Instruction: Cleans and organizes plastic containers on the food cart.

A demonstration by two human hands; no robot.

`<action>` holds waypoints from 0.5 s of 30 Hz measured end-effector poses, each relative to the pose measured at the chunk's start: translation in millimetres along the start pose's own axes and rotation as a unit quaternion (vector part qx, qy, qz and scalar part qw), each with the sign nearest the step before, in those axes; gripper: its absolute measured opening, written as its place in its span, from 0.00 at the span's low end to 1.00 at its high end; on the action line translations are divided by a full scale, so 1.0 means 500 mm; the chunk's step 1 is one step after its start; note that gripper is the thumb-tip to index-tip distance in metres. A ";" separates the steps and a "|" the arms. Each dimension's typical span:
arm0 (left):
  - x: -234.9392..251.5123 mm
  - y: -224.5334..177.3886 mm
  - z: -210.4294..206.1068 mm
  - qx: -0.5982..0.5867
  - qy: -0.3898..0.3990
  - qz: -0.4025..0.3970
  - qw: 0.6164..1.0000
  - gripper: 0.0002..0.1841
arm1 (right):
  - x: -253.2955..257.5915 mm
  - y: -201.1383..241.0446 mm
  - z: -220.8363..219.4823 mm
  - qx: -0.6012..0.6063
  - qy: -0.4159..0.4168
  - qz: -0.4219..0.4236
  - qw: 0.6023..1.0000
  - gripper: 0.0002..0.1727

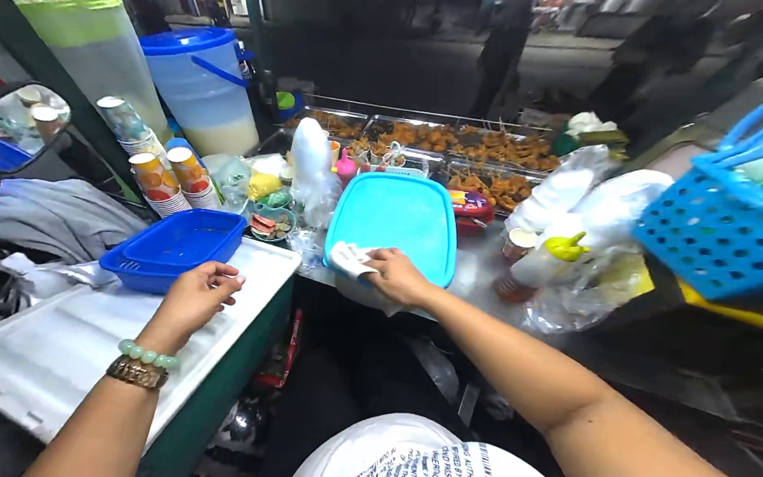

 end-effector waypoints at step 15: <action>0.027 0.024 0.166 0.000 -0.217 -0.066 0.974 0.18 | 0.047 -0.222 0.171 -0.228 -0.035 -0.139 0.963 0.24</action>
Point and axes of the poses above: each hand's wrist, its own x-axis towards the middle knuckle, its own z-axis out of the back of the hand, y = z × x, the point moved 8 cm from there along x, towards the middle knuckle, and after that the axes turned 15 degrees about z, right-handed, at the moved point
